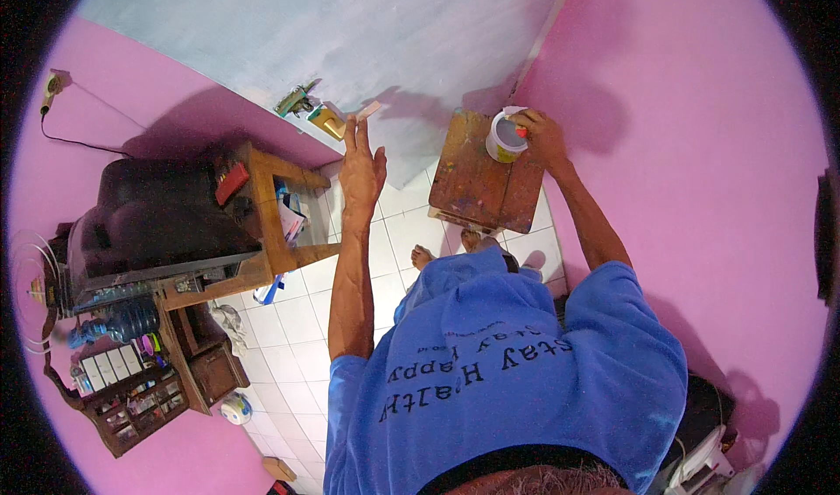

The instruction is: The person paints a door with green paint using a brush. They repeatedly dip the brush into a container on a small stool and apply paint to the upper section of the door in horizontal strokes.

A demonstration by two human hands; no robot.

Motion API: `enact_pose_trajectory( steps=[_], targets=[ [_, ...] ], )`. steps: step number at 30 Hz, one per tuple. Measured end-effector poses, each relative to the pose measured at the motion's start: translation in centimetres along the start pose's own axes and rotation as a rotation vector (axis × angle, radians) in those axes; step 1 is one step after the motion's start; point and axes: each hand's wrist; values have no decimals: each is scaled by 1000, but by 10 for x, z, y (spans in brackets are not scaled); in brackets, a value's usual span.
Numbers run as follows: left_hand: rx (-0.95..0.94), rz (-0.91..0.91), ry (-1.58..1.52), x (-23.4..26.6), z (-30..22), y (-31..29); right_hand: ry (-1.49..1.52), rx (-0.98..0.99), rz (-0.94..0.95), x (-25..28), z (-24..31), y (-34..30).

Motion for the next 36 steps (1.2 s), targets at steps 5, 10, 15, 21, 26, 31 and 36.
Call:
enact_pose_trajectory(
  steps=[5, 10, 15, 21, 26, 31, 36],
  targets=[
    [-9, -55, -12, -7, 1, -2, -5, 29, 182, 17, 4, -3],
    [45, -34, -28, -6, -4, 0, 68, 77, 6, 31, -5, -1],
    [-8, -91, 42, -10, 1, 1, -79, 16, 85, 5, -27, 4],
    [18, -92, 83, -14, 3, 1, -176, 63, 173, 17, -16, -10],
    [19, -104, 11, -11, -5, 1, 172, -249, 146, 44, -15, -10],
    [85, -38, -2, -4, -12, 0, 604, -303, -6, 28, -23, 6],
    [16, -99, 51, -8, -8, 0, 487, -395, 143, 0, -25, 8]
  ],
)
Point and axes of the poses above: each hand's wrist, its own y-axis towards the middle knuckle, its own x-axis out of the back of the hand, z = x × y, and after that the axes turned 9 degrees about z, right-handed
